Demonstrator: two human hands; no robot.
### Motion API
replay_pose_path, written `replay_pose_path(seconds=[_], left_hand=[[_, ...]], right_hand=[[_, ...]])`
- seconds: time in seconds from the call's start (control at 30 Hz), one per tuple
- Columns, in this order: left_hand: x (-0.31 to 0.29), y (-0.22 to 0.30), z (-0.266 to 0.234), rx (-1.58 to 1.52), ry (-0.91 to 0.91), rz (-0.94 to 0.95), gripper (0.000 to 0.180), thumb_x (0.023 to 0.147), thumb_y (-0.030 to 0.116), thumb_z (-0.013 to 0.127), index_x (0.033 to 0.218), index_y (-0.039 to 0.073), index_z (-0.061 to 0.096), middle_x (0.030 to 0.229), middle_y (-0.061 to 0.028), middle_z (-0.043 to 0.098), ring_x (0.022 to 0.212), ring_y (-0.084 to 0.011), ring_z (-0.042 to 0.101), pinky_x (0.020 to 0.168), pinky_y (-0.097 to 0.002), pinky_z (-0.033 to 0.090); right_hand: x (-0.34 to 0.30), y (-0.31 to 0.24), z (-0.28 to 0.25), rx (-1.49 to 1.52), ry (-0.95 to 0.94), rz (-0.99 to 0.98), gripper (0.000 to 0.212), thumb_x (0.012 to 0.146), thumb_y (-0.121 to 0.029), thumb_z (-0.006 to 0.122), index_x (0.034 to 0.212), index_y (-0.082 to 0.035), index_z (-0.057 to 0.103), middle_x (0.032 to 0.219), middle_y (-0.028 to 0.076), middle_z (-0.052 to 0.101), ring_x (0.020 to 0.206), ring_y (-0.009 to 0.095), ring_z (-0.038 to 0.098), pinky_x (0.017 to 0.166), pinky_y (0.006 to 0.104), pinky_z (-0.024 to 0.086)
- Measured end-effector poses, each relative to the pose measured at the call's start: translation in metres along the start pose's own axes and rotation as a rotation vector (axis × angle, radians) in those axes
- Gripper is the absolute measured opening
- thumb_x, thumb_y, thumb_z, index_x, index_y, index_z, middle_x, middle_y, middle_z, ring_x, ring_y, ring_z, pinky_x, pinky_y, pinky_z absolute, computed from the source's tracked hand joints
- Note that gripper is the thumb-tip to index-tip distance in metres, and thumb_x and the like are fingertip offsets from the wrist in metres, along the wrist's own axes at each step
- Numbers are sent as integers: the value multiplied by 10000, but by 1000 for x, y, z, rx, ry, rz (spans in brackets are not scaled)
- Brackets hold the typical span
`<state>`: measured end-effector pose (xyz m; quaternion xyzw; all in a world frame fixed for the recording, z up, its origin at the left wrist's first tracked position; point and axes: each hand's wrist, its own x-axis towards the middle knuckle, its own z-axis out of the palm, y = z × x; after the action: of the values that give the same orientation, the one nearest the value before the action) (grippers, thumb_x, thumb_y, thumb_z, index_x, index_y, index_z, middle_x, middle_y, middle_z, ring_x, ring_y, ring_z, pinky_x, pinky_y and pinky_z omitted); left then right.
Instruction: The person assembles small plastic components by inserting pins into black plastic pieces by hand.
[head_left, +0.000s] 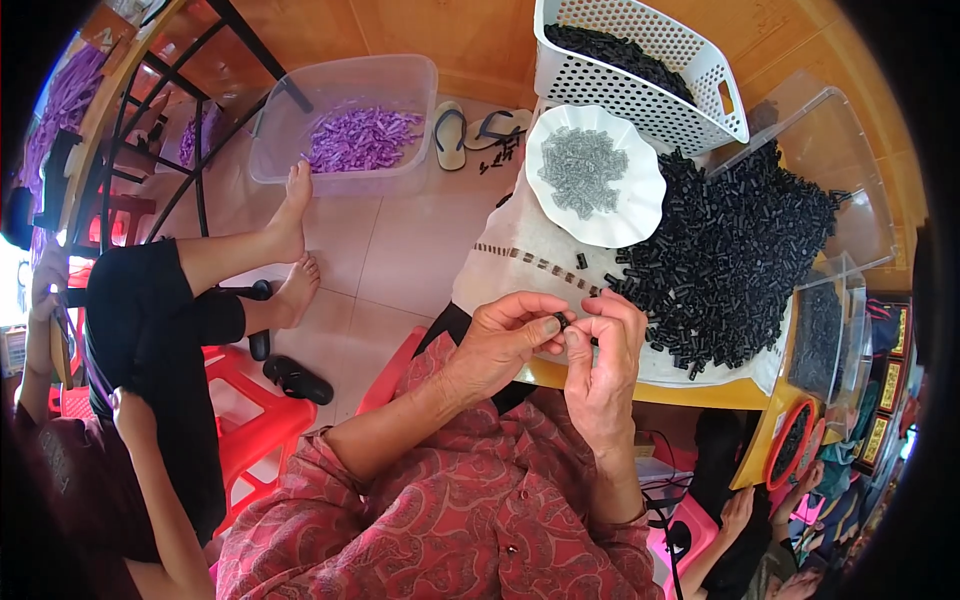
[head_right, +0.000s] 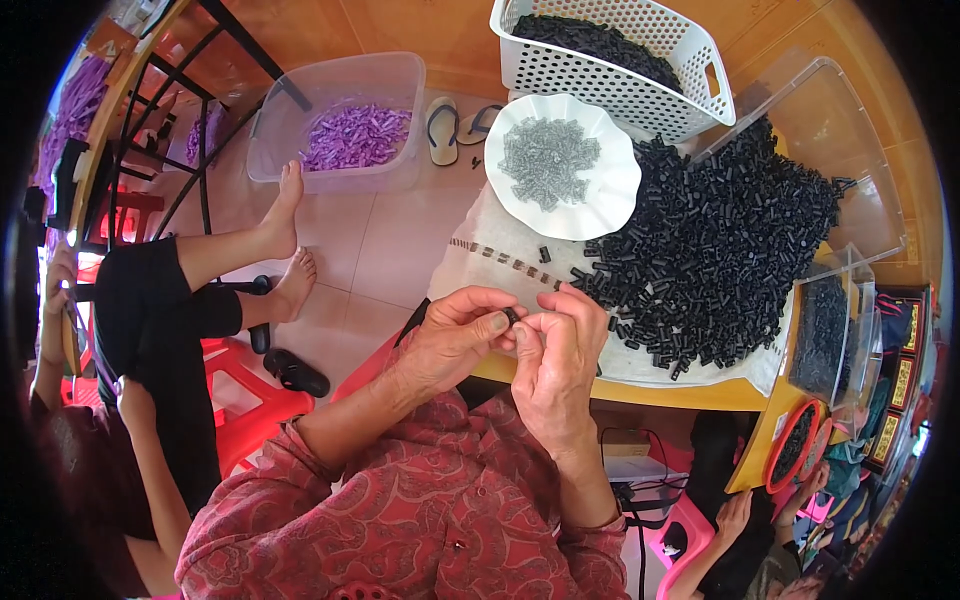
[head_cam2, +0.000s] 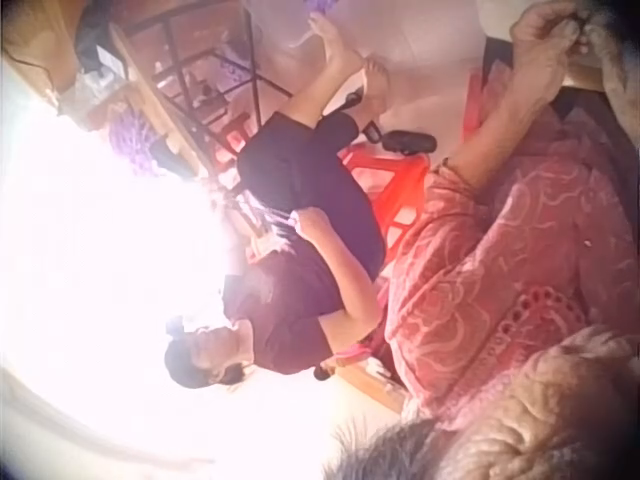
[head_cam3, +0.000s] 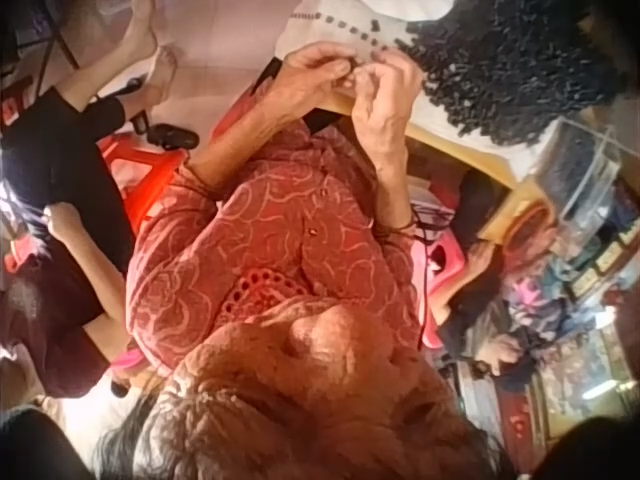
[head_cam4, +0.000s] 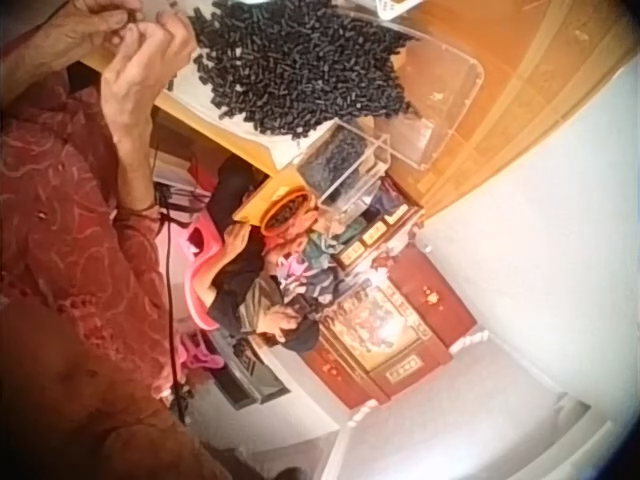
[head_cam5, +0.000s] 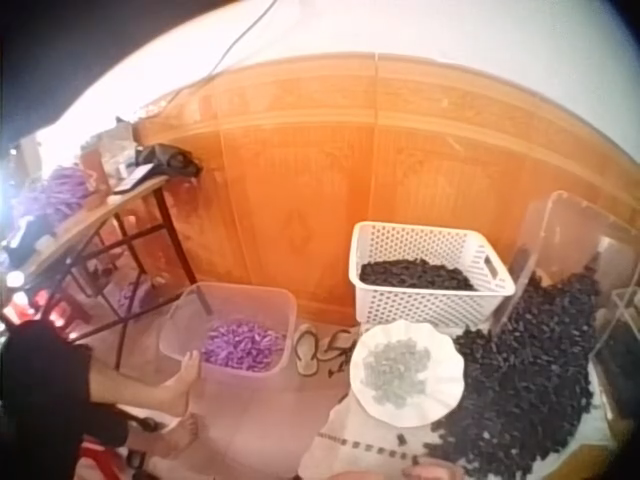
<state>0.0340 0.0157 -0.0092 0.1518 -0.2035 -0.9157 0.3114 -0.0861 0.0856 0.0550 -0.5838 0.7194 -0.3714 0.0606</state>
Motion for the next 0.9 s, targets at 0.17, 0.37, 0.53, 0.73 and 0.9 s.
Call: replay_pose_path(seconds=[0.17,0.37,0.53,0.73,0.9], left_hand=[[0,4,1,-76,-4,-21,229,922,-2,541,1146,2,588,1076,-130,629,885,-153,622,801,-270,538],[0,11,3,-150,28,-112,231,926,33,546,1152,34,594,1079,-133,622,901,-179,607,788,-296,515],[-1,13,3,-163,46,-112,234,918,10,544,1141,52,603,1075,-130,612,905,-184,593,778,-293,506],[2,9,2,-115,9,-102,241,912,0,555,1149,26,593,1086,-123,623,916,-175,613,818,-298,516],[2,6,3,-45,7,-104,242,919,0,543,1156,26,583,1093,-122,621,914,-172,611,825,-295,512]], right_hand=[[-1,1,0,202,11,126,84,867,-60,607,874,-3,546,993,156,546,1013,324,528,867,411,429],[-4,5,-15,234,159,179,49,897,-34,568,904,13,579,1006,136,575,948,243,571,836,330,454],[-11,25,-43,332,335,369,130,887,41,562,1012,18,590,1007,110,555,842,142,576,740,246,477],[-38,53,-58,60,257,389,118,841,47,609,946,2,636,857,63,583,692,113,539,608,239,445],[-51,57,-53,33,165,400,110,847,44,602,941,-1,635,817,40,561,651,85,507,589,217,426]])
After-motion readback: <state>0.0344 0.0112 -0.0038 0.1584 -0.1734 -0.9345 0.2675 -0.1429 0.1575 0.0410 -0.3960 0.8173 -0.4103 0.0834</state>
